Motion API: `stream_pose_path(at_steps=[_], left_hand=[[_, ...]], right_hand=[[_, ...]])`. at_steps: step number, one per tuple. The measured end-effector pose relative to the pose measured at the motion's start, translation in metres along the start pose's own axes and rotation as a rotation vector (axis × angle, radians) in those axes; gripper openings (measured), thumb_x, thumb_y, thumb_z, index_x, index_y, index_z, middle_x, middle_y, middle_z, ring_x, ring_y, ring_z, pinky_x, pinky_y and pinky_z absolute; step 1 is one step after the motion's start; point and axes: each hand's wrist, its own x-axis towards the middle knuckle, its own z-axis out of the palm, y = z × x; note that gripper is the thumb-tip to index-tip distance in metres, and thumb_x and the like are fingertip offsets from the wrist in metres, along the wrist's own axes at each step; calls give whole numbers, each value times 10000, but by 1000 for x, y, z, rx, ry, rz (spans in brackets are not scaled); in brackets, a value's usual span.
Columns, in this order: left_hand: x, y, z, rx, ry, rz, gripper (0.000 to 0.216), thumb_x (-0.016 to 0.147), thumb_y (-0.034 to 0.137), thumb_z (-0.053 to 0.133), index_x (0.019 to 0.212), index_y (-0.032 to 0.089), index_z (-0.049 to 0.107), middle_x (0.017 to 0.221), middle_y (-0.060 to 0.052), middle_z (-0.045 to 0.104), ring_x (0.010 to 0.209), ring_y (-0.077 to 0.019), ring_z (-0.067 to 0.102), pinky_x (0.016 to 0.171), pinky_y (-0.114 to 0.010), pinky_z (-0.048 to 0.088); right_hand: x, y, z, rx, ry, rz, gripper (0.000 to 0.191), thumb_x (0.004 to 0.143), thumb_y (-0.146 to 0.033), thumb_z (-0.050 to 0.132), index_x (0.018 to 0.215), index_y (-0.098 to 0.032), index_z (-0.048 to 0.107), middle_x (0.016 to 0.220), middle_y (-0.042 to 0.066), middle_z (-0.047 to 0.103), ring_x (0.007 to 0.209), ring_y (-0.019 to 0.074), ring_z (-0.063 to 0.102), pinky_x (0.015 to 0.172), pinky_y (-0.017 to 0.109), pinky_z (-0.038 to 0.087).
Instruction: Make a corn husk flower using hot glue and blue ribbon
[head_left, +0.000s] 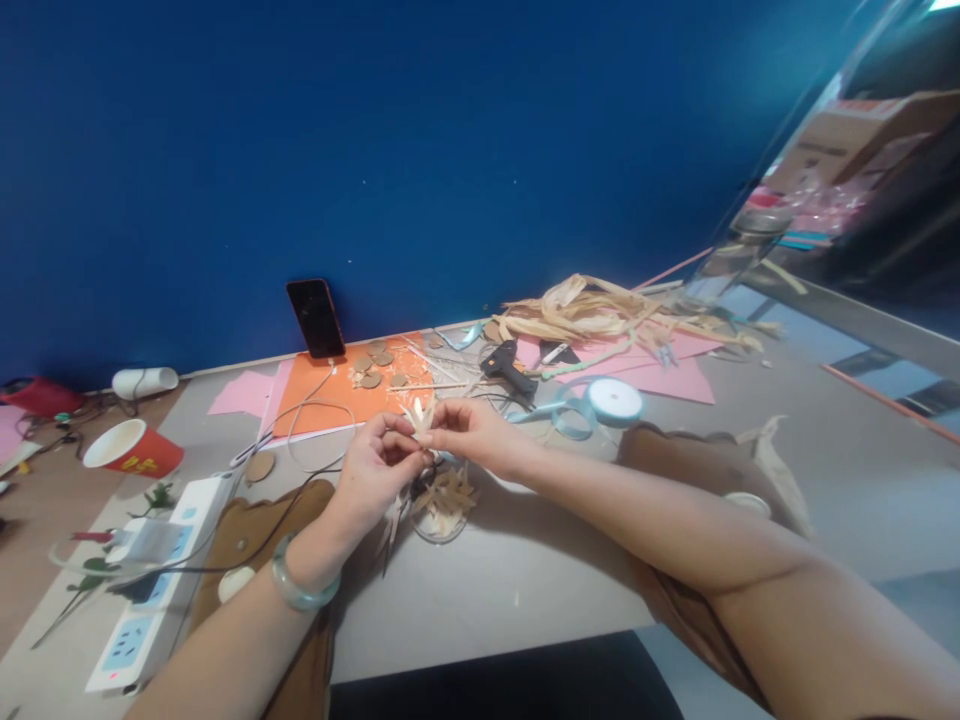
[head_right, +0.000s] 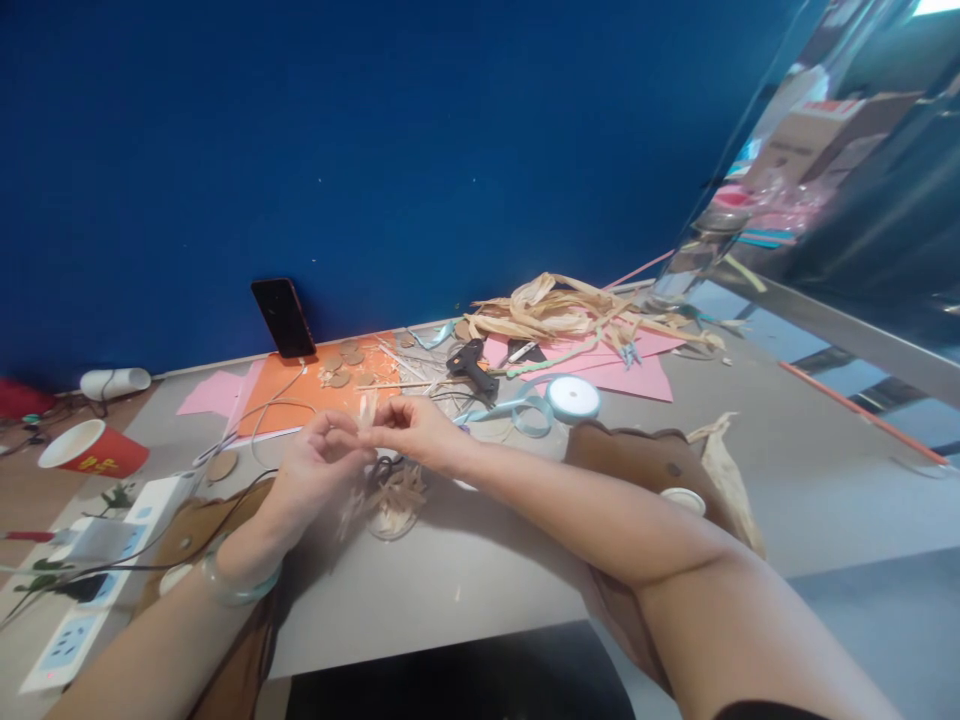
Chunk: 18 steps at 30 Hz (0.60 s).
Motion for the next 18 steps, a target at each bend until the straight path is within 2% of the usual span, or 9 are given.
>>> stream_pose_path(at_steps=[5,11,18], left_hand=[[-1,2,-1,-26,1,-16,375,641,214,783,848,182,471,603,36,663,511,-88,580,554,-204,461],[2,-1,-3,-115,48,35,478,601,204,812,883,206,426,605,73,623,534,-86,589,581,-203,477],[1,2,-2,-68,77,45,512,610,225,810,912,207,397,576,76,615,510,-84,570,545,-192,456]], right_hand=[[-2,-5,1,-46,54,79,272,708,-384,715,761,-142,605,570,-49,524,473,47,385,456,202,270],[-3,-5,4,-58,76,98,197,710,-313,674,793,-143,618,567,-51,526,458,45,376,448,198,258],[-4,-3,6,-88,68,84,134,721,-259,643,792,-147,625,546,-64,501,453,44,362,446,195,258]])
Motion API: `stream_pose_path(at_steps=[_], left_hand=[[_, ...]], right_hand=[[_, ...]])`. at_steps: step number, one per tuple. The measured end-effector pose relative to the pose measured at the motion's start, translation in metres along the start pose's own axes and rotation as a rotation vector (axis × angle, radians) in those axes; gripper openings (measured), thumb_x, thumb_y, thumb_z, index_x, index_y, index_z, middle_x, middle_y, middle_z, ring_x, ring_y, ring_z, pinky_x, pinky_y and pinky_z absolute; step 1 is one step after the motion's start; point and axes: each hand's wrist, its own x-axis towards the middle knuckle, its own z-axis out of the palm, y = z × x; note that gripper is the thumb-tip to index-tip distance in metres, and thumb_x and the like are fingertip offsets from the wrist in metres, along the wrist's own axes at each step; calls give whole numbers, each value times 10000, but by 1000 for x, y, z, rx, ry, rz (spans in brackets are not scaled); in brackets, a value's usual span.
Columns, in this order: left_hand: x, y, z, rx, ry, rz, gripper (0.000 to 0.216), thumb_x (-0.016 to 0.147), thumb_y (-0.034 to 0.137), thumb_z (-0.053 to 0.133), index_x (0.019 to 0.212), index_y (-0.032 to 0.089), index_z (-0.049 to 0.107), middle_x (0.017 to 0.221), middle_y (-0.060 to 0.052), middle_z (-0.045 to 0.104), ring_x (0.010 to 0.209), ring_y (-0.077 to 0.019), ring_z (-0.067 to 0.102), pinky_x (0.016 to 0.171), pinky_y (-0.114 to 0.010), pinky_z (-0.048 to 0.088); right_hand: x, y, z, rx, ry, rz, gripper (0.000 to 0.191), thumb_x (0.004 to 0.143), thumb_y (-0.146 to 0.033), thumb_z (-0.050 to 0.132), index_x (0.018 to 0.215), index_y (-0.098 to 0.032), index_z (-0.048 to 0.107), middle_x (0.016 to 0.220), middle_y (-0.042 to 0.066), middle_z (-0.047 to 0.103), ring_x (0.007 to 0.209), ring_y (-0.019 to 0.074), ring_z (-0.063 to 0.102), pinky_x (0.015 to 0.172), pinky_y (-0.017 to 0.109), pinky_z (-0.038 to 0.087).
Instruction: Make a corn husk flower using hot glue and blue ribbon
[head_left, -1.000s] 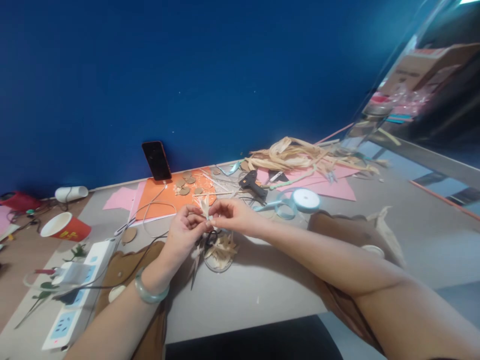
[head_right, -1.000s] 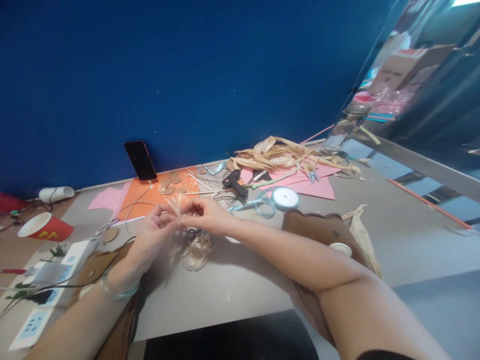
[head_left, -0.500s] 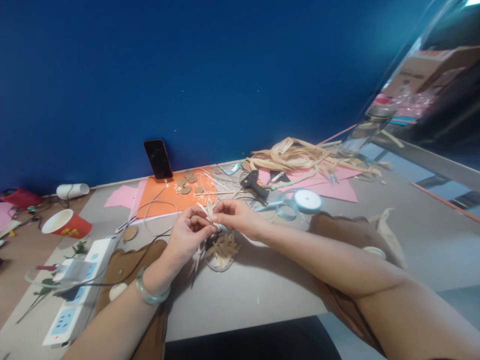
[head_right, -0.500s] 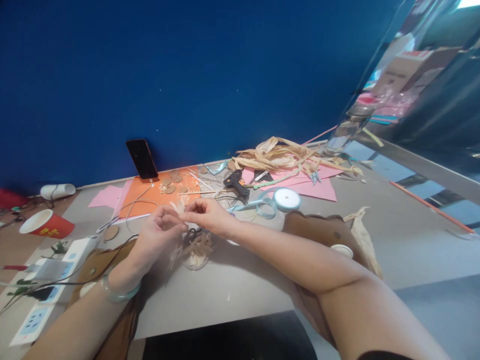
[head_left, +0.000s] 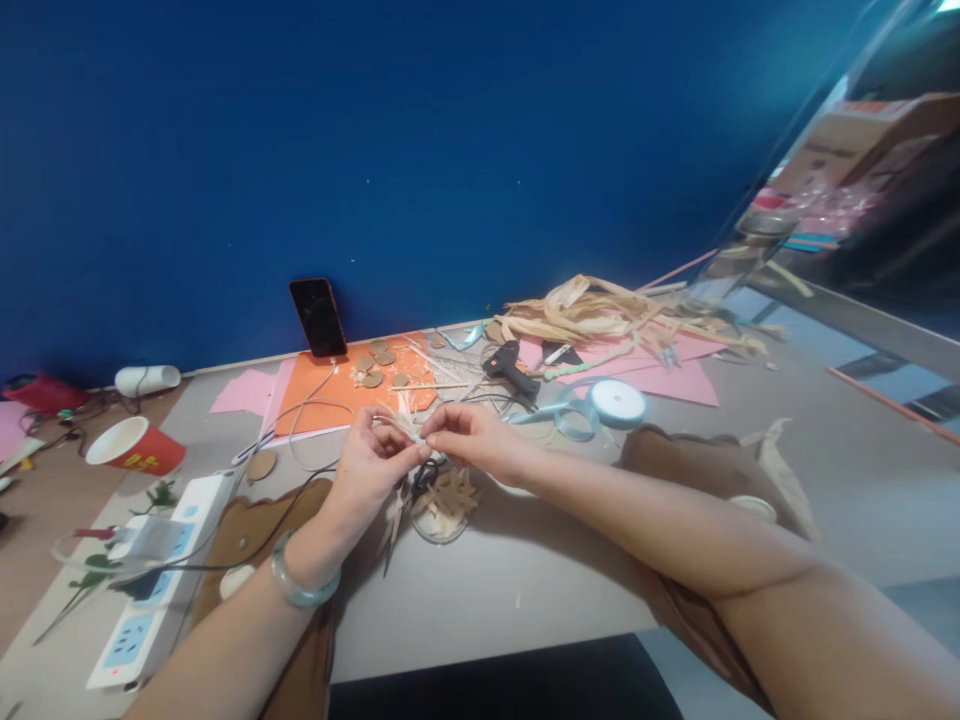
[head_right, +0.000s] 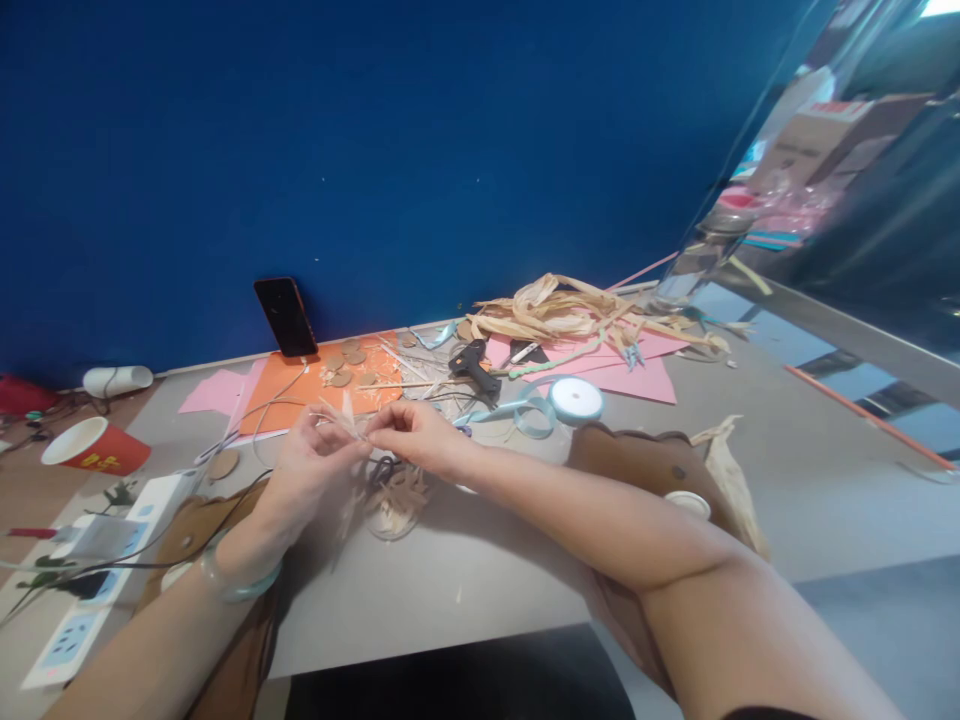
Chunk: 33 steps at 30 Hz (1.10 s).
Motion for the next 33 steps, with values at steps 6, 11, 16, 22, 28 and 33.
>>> stream_pose_path(at_steps=[6,11,16,22,28,33], left_hand=[[-2,5,3,-3,-10,-42,575,601,249,816,963,220,370,589,76,630,514,-93,582,545,-195,454],[-1,8,2,25,34,-42,608,567,233,835,970,210,381,589,75,626,526,-100,600,570,-205,468],[0,7,1,-12,13,-59,621,580,261,831,997,224,372,641,59,655,541,-119,624,567,-220,469],[1,11,1,4,28,-61,594,556,247,843,965,204,415,609,47,646,565,-132,627,617,-255,484],[3,10,-1,1,47,-13,585,589,233,819,993,212,397,604,80,620,550,-112,603,585,-228,456],[3,5,-3,45,23,19,559,615,231,800,997,208,393,569,97,593,508,-92,570,562,-205,437]], right_hand=[[-1,0,1,-16,10,12,115,720,-226,617,800,-144,623,547,-60,511,450,43,371,434,190,261],[-2,-4,3,-16,45,24,99,713,-223,613,780,-151,621,500,-74,483,435,47,372,426,192,263],[-2,-5,4,-36,71,30,85,714,-206,594,775,-153,623,502,-68,497,443,56,395,441,198,289],[-1,-3,4,-46,84,33,74,720,-191,582,769,-154,624,518,-64,498,442,52,380,438,196,280],[0,0,5,-55,89,10,75,726,-192,580,770,-155,629,510,-65,499,435,56,389,440,203,287],[-1,1,5,-31,78,-9,93,719,-214,616,787,-152,628,536,-62,509,454,52,389,442,199,284]])
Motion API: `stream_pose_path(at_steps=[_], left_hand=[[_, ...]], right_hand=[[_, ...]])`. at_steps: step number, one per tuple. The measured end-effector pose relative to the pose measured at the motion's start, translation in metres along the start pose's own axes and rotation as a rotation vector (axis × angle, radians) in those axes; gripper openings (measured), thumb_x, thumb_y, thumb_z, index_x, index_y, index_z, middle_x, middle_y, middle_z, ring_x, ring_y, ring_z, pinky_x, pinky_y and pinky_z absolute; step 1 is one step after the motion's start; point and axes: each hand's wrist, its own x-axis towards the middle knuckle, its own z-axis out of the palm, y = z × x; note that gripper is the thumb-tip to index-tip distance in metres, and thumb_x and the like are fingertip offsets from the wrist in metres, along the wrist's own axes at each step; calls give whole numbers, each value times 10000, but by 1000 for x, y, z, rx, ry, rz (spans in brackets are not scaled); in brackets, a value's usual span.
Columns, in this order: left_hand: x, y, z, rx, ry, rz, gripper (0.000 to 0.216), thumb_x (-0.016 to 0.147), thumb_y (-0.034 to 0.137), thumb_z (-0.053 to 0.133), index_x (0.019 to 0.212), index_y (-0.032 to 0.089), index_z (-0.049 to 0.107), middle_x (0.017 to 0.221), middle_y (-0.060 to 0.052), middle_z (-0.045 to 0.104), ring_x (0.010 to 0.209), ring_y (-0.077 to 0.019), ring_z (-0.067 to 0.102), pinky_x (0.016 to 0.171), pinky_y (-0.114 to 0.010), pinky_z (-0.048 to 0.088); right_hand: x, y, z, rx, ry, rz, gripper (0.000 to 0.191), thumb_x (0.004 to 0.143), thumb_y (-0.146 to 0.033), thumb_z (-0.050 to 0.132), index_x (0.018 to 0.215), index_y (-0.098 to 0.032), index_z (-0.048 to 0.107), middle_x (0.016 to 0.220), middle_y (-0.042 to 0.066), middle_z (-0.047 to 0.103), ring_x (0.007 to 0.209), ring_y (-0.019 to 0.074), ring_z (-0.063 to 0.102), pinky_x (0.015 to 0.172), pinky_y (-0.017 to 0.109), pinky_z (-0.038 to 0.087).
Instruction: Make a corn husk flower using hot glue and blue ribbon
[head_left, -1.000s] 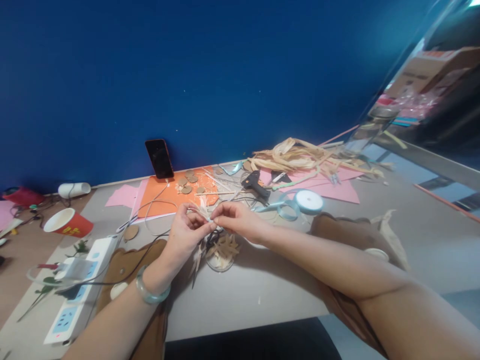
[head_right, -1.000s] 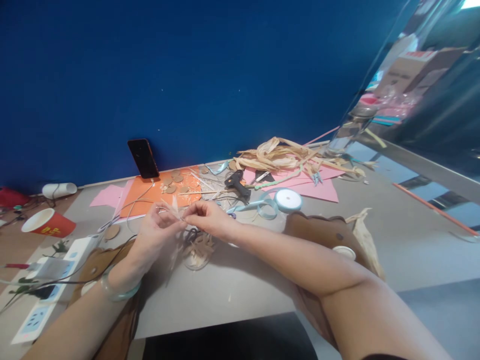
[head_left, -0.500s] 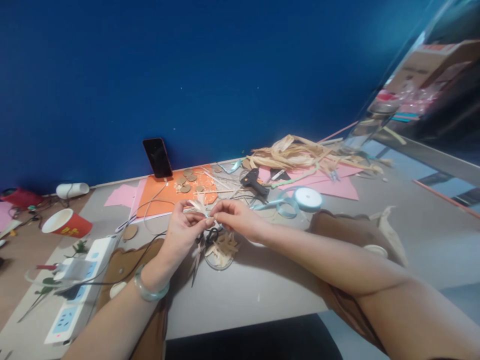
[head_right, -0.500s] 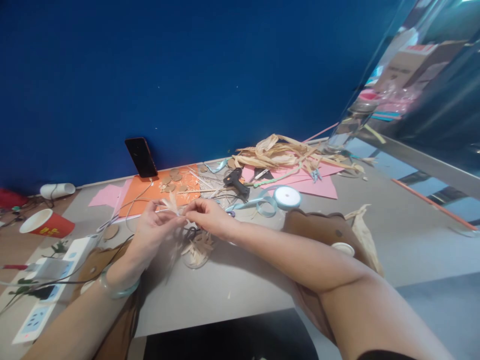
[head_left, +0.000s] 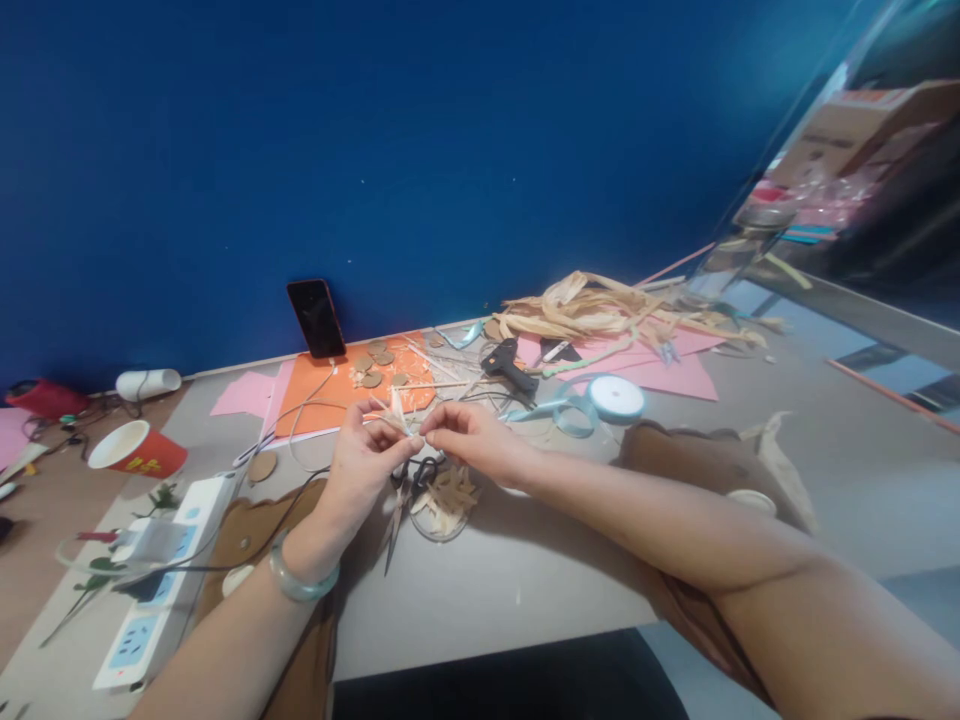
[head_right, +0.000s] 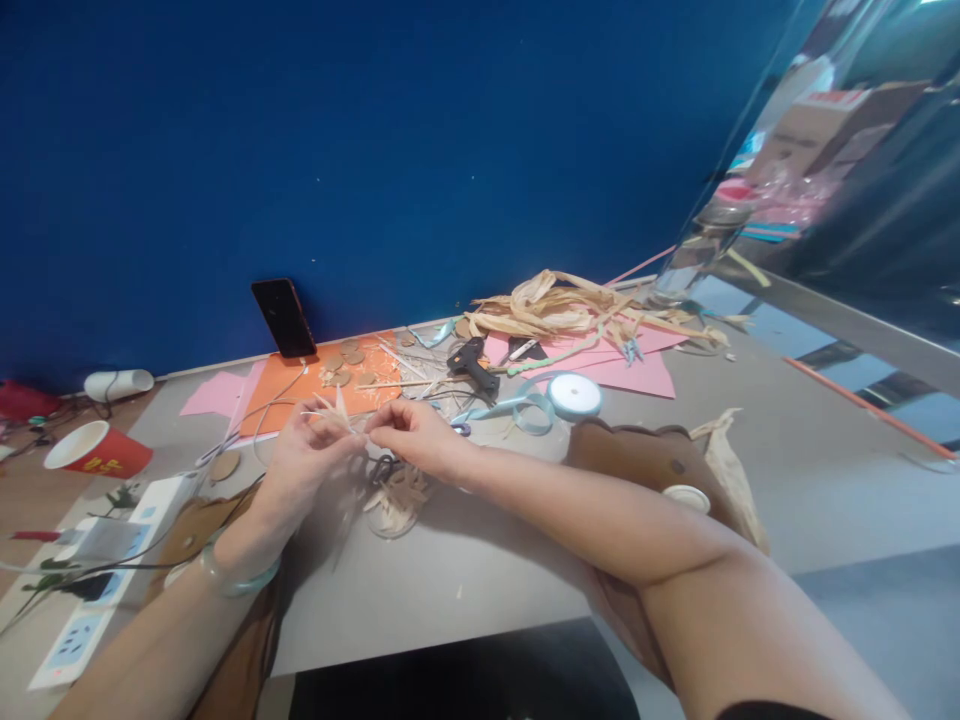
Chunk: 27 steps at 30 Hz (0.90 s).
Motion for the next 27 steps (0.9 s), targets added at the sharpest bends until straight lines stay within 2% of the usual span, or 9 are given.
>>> stream_pose_path(at_steps=[5,9,13,18,22,27], left_hand=[[0,-2,0,19,3,10,586,604,245,808,1028,210,405,577,87,599,500,-101,585,559,-210,454],[0,-5,1,50,1,35,616,596,258,814,1042,217,389,577,81,609,488,-98,579,533,-197,441],[0,-10,1,53,-6,73,666,569,218,825,1065,217,379,603,72,624,542,-105,599,591,-209,466],[-1,-12,-1,109,20,104,646,587,192,807,1075,220,386,608,73,629,583,-116,619,635,-218,478],[-1,-14,-1,138,37,133,648,589,205,813,1085,224,395,621,67,641,592,-123,630,652,-226,482],[-3,-15,-2,166,45,125,667,589,237,821,1105,225,399,673,36,665,641,-146,655,679,-254,497]], right_hand=[[-1,2,1,51,-1,-8,128,704,-251,655,783,-154,627,560,-60,512,468,47,371,451,197,279],[-1,4,1,106,-35,-6,191,689,-291,705,794,-153,625,613,-44,559,511,57,429,494,204,326],[0,11,2,154,-58,-19,254,672,-325,741,812,-148,624,706,-13,612,608,82,520,579,221,387],[3,18,1,155,-64,-24,284,641,-328,778,799,-149,624,665,-29,591,614,89,538,609,232,410],[4,20,0,172,-89,-58,294,640,-348,784,792,-153,625,751,-3,633,685,113,582,691,267,454],[3,19,1,161,-80,-54,318,619,-357,796,794,-152,626,732,-7,611,680,115,564,676,266,453]])
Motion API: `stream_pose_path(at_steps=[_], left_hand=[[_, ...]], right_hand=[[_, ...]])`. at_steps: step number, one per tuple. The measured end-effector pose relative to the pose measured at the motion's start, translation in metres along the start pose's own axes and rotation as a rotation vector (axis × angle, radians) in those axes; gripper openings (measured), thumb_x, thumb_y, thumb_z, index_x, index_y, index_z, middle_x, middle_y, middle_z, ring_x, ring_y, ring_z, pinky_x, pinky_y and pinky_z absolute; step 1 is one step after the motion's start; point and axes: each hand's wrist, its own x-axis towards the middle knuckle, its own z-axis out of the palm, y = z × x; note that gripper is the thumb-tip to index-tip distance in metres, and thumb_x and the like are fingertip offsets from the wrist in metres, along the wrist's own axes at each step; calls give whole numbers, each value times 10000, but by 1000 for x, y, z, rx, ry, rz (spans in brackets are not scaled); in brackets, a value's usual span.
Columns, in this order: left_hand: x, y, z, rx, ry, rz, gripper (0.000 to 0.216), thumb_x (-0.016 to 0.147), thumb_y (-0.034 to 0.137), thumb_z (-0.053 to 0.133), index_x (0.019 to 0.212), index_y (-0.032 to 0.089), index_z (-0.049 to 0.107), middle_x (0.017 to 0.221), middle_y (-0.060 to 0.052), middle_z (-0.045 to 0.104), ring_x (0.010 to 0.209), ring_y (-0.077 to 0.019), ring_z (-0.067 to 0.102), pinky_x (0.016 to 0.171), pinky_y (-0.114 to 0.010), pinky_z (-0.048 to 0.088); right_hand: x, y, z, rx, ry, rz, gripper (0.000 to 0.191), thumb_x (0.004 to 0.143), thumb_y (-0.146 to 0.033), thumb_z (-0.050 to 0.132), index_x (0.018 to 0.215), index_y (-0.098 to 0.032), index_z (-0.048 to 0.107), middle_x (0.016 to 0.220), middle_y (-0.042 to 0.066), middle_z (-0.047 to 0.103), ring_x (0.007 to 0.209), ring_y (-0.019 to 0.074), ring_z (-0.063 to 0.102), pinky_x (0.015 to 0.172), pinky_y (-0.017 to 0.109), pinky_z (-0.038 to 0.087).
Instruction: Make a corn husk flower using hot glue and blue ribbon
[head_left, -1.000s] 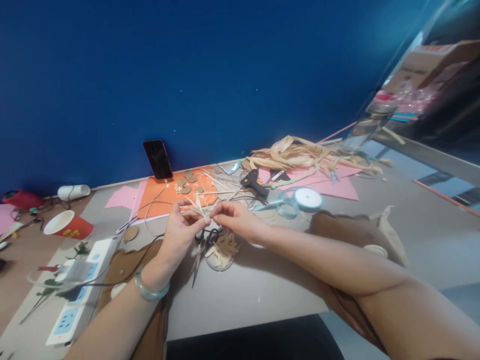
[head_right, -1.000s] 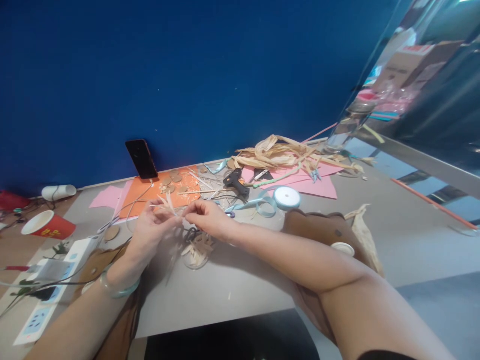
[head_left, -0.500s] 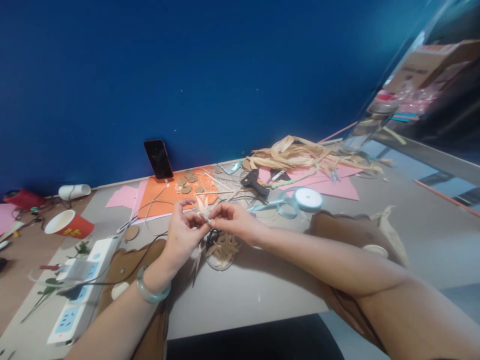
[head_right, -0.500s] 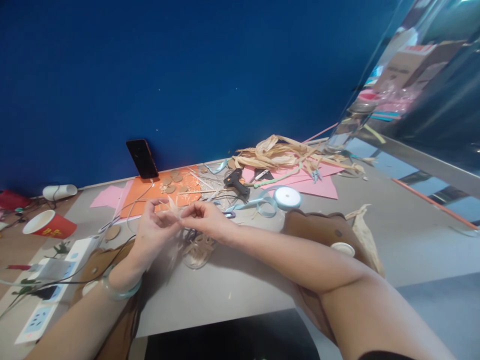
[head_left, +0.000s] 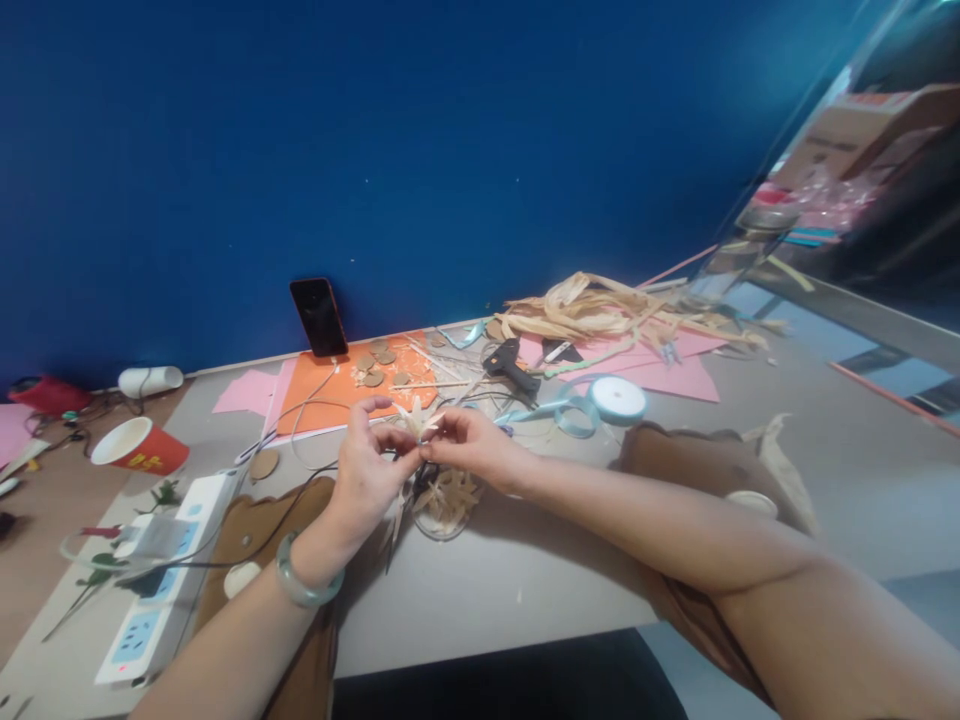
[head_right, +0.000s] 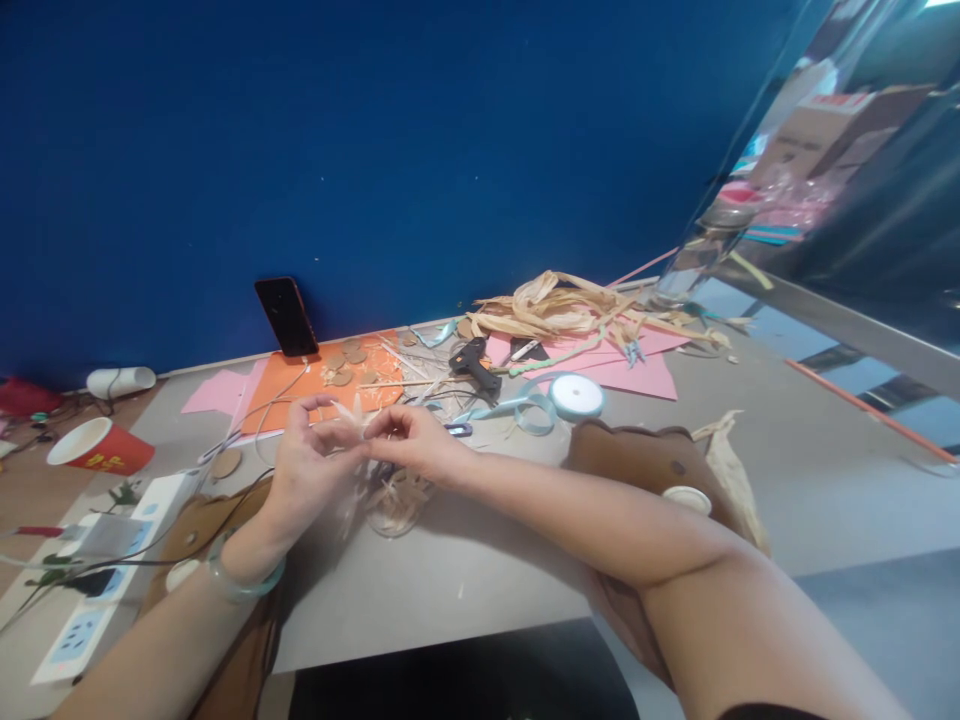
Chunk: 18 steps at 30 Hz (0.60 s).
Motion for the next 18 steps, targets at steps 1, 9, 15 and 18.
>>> stream_pose_path(at_steps=[1,9,15,18], left_hand=[[0,1,0,3,0,-3,669,588,242,822,1105,225,397,677,33,668,643,-147,655,679,-255,498],[0,5,2,-39,-79,-80,637,643,265,791,1106,227,356,625,48,650,555,-131,622,590,-228,459],[3,-1,1,-83,-115,-90,655,603,272,815,1089,217,379,599,56,639,529,-121,604,566,-215,444],[3,-2,2,-104,-123,-95,629,620,254,802,1083,219,378,605,59,635,540,-118,604,577,-219,455]], right_hand=[[-1,-1,1,8,1,1,320,615,-354,796,793,-152,624,736,-5,612,682,116,562,672,264,452],[-4,-12,4,-34,5,37,176,675,-280,701,731,-159,586,605,-47,535,505,58,406,482,207,303],[-3,-9,3,-18,-11,72,178,670,-271,700,707,-159,567,569,-57,512,478,51,384,459,201,274],[-2,-7,3,-8,-29,88,215,678,-309,710,702,-160,557,529,-65,494,448,48,377,443,198,264]])
